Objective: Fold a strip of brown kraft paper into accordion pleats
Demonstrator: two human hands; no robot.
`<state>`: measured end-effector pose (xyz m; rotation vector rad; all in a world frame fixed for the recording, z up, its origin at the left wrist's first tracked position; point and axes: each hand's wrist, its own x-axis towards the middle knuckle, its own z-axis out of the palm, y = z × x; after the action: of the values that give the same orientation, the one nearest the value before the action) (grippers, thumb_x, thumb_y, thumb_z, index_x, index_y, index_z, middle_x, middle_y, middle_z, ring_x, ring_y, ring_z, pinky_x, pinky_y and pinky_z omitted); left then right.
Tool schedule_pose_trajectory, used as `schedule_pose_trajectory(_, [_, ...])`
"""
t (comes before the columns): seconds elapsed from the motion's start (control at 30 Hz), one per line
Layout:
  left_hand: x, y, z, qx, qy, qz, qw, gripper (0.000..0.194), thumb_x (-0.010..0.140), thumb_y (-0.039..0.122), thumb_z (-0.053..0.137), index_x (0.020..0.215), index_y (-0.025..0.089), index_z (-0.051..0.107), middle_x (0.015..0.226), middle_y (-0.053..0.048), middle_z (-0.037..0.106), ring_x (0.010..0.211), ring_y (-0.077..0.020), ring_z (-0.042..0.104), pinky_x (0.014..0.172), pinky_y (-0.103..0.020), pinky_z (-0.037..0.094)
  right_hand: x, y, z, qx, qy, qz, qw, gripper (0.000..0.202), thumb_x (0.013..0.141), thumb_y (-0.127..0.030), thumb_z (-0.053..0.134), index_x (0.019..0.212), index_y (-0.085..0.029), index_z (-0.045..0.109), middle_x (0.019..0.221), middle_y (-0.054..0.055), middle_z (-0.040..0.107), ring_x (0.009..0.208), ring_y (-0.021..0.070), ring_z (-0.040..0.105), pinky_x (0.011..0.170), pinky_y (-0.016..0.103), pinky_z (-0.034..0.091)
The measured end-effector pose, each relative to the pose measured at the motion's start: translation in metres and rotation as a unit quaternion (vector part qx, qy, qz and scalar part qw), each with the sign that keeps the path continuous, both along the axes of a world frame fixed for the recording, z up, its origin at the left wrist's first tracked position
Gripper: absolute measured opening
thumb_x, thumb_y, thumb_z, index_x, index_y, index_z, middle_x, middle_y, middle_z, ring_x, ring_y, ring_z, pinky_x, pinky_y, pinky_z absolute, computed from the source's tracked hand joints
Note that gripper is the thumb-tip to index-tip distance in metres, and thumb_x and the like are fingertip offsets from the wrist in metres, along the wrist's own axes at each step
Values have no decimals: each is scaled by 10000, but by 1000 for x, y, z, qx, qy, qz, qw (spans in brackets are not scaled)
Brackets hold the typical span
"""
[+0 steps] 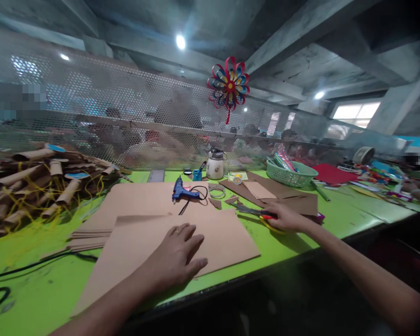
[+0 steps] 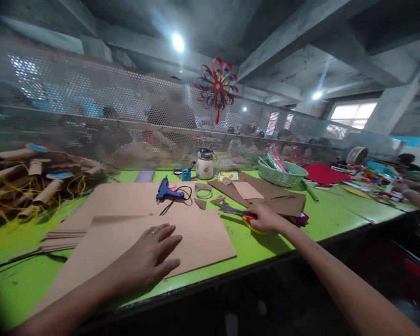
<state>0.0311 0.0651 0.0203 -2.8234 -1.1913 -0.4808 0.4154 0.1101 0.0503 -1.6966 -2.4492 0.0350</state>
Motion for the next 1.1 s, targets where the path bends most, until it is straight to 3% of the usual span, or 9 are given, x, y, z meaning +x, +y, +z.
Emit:
schedule_pose_trajectory(0.13, [-1,4,-3,1,-25,-14,1000,405,919,482,410,1172,225,595,1229,-106,558,1141,-274,485,961,-428,374,1,-18,-19,19,-21,22,999,454,813,-241,500,1256,-175,580,1097,135,598,959,256,584,858,364,449])
schedule_pose_trajectory(0.27, [-3,6,-6,-13,-36,-21,999,396,923,482,410,1164,224,589,1235,-104,549,1144,-276,471,958,-428,375,-4,-18,-24,16,-17,30,999,458,813,-256,526,1264,-197,573,1071,123,569,938,246,580,857,357,452])
schedule_pose_trajectory(0.5, [-4,5,-9,-9,-33,-23,999,381,925,463,418,1209,249,554,1274,-90,533,1182,-295,440,992,-466,340,-4,-35,-17,16,-12,71,997,379,822,-251,535,1189,-280,627,930,71,558,851,223,570,773,337,464])
schedule_pose_trajectory(0.7, [-5,2,-9,-12,-21,-19,1000,359,929,457,410,1198,271,560,1304,-78,510,1207,-308,420,990,-479,332,-8,-70,-8,-34,26,105,994,367,876,-331,511,1228,-296,609,1064,92,605,960,242,595,850,349,468])
schedule_pose_trajectory(0.9, [-3,0,-7,-4,-12,-25,1000,337,930,457,410,1153,263,572,1274,-74,530,1199,-296,437,981,-465,336,-2,-92,-17,-83,37,52,994,421,870,-393,511,1270,-288,588,1294,137,549,1221,339,493,1007,484,387])
schedule_pose_trajectory(1.1, [-2,-1,-8,15,-2,-28,1000,320,937,447,397,1110,251,583,1249,-71,547,1183,-283,454,970,-446,339,1,-100,-29,-100,36,15,994,483,872,-463,498,1326,-300,531,1393,142,471,1313,352,396,1069,539,306])
